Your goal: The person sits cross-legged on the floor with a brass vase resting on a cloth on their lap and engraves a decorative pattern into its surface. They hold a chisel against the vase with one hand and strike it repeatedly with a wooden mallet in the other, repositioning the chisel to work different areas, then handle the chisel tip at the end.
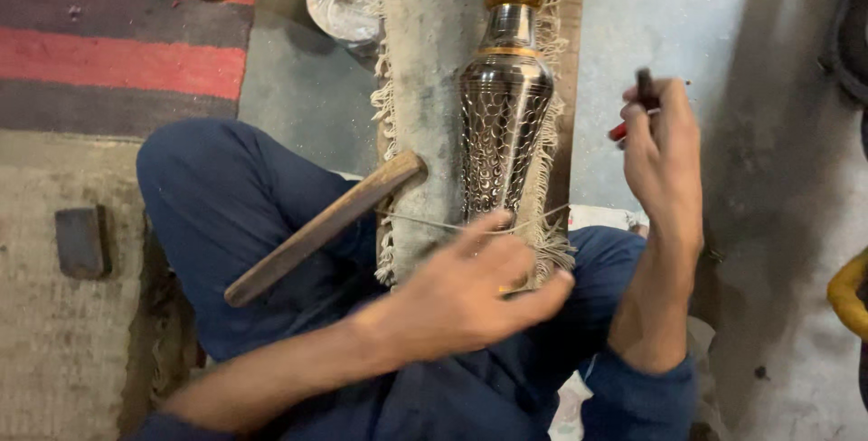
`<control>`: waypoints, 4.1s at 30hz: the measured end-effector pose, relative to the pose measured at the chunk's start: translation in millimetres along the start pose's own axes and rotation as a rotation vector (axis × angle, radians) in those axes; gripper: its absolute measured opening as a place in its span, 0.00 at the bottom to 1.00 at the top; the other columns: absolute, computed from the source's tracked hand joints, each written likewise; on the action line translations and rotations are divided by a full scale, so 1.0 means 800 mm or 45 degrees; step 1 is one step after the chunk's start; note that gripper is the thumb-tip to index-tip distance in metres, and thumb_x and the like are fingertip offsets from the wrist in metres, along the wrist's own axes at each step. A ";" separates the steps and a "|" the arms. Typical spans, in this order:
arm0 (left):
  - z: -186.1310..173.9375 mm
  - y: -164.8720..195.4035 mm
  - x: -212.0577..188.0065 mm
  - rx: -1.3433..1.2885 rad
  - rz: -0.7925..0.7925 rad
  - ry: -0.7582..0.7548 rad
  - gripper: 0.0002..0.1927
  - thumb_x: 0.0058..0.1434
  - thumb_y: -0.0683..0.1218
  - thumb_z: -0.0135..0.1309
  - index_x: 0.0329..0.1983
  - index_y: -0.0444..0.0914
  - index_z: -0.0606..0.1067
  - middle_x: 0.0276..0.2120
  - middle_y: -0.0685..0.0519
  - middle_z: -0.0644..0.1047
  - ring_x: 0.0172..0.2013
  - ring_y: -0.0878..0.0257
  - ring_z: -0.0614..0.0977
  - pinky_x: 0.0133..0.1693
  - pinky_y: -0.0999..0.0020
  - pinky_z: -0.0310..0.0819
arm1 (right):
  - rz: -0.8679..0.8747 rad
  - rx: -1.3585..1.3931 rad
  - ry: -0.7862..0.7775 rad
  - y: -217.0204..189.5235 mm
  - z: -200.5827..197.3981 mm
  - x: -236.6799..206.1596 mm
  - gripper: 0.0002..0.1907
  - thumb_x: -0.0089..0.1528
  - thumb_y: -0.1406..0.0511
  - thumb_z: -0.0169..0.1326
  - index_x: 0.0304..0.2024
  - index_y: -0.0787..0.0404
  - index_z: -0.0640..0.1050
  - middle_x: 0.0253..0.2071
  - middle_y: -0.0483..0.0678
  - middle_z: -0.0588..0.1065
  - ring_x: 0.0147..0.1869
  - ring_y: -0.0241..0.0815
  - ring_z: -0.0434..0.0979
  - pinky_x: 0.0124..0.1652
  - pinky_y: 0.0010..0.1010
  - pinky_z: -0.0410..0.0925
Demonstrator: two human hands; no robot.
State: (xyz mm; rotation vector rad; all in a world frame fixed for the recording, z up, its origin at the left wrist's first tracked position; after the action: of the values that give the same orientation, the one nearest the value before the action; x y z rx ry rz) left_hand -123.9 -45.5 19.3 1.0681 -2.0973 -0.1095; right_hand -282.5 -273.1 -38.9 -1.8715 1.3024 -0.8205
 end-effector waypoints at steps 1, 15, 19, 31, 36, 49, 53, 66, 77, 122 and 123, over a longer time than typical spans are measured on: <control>0.019 0.002 0.008 0.055 0.032 -0.056 0.17 0.63 0.43 0.54 0.56 0.40 0.76 0.37 0.51 0.75 0.47 0.56 0.79 0.67 0.50 0.68 | -0.018 0.076 0.009 -0.007 -0.005 -0.014 0.04 0.71 0.74 0.48 0.49 0.68 0.71 0.40 0.43 0.73 0.41 0.35 0.78 0.40 0.27 0.72; 0.030 -0.028 -0.019 -0.211 0.390 0.204 0.09 0.63 0.41 0.60 0.46 0.37 0.76 0.42 0.50 0.78 0.50 0.54 0.81 0.67 0.56 0.71 | 0.008 0.730 0.194 -0.050 0.003 -0.119 0.15 0.73 0.77 0.54 0.61 0.70 0.70 0.42 0.53 0.79 0.43 0.38 0.80 0.44 0.26 0.76; -0.001 -0.049 -0.045 -0.272 0.132 0.272 0.10 0.62 0.42 0.62 0.45 0.37 0.77 0.46 0.47 0.77 0.52 0.52 0.79 0.64 0.51 0.72 | -0.067 0.637 0.034 -0.086 0.034 -0.093 0.19 0.66 0.79 0.56 0.58 0.70 0.70 0.42 0.54 0.80 0.49 0.42 0.83 0.52 0.32 0.79; -0.052 -0.179 -0.214 -0.684 -1.414 -0.359 0.27 0.56 0.45 0.60 0.60 0.39 0.70 0.32 0.44 0.80 0.35 0.55 0.85 0.37 0.62 0.77 | -0.293 0.445 -0.134 -0.128 0.078 -0.074 0.21 0.70 0.81 0.51 0.65 0.69 0.70 0.47 0.55 0.80 0.50 0.40 0.83 0.50 0.26 0.78; -0.077 -0.176 -0.155 -0.966 -0.940 0.064 0.21 0.63 0.41 0.56 0.59 0.37 0.66 0.36 0.43 0.77 0.39 0.63 0.79 0.43 0.64 0.76 | -0.363 0.360 -0.120 -0.129 0.078 -0.076 0.19 0.71 0.82 0.54 0.63 0.69 0.70 0.43 0.56 0.80 0.50 0.41 0.84 0.51 0.27 0.79; -0.161 -0.192 0.010 -0.016 -0.331 -0.126 0.32 0.63 0.36 0.56 0.70 0.44 0.64 0.37 0.43 0.75 0.36 0.46 0.80 0.36 0.51 0.71 | -0.397 0.287 -0.096 -0.130 0.076 -0.079 0.15 0.69 0.83 0.58 0.56 0.72 0.73 0.45 0.54 0.80 0.51 0.42 0.85 0.51 0.29 0.81; -0.175 -0.176 0.026 0.370 -0.098 -0.095 0.31 0.66 0.34 0.55 0.71 0.44 0.66 0.41 0.43 0.72 0.43 0.45 0.77 0.48 0.48 0.69 | -0.391 0.335 -0.097 -0.131 0.078 -0.079 0.16 0.69 0.82 0.59 0.57 0.72 0.72 0.46 0.56 0.81 0.51 0.42 0.85 0.49 0.28 0.81; -0.172 -0.196 0.009 0.015 -0.232 -0.123 0.33 0.62 0.36 0.61 0.69 0.38 0.62 0.52 0.37 0.75 0.50 0.38 0.78 0.49 0.49 0.73 | -0.422 0.353 -0.030 -0.116 0.081 -0.082 0.17 0.73 0.83 0.58 0.60 0.71 0.69 0.45 0.55 0.80 0.52 0.41 0.85 0.51 0.27 0.81; -0.170 -0.186 0.020 0.291 -0.069 -0.081 0.30 0.62 0.35 0.60 0.67 0.37 0.66 0.48 0.41 0.74 0.50 0.41 0.77 0.50 0.47 0.70 | -0.460 0.277 0.010 -0.127 0.082 -0.084 0.17 0.72 0.83 0.59 0.59 0.71 0.70 0.46 0.57 0.80 0.51 0.43 0.85 0.48 0.28 0.81; -0.157 -0.201 0.018 0.392 -0.103 -0.060 0.33 0.69 0.34 0.59 0.72 0.47 0.61 0.47 0.44 0.73 0.50 0.48 0.76 0.52 0.52 0.67 | -0.433 0.359 -0.018 -0.113 0.085 -0.080 0.19 0.70 0.81 0.61 0.61 0.71 0.72 0.46 0.55 0.80 0.49 0.41 0.83 0.50 0.29 0.80; -0.157 -0.199 0.017 0.504 -0.087 -0.076 0.35 0.67 0.34 0.60 0.73 0.48 0.62 0.46 0.44 0.74 0.50 0.48 0.76 0.51 0.53 0.68 | -0.441 0.381 -0.007 -0.110 0.084 -0.081 0.19 0.71 0.81 0.60 0.61 0.70 0.71 0.45 0.55 0.80 0.49 0.41 0.84 0.49 0.29 0.80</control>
State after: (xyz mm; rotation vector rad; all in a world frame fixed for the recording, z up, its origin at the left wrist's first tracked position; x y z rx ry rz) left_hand 59.0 -126.3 53.4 1.3827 -2.1896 0.2543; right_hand -202.7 -176.9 -9.5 -1.8730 0.8052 -1.1190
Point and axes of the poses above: each hand's wrist, its own x-axis towards the middle knuckle, its own z-axis out of the palm, y = z × x, the point moved 7 cm from there along x, towards the middle knuckle
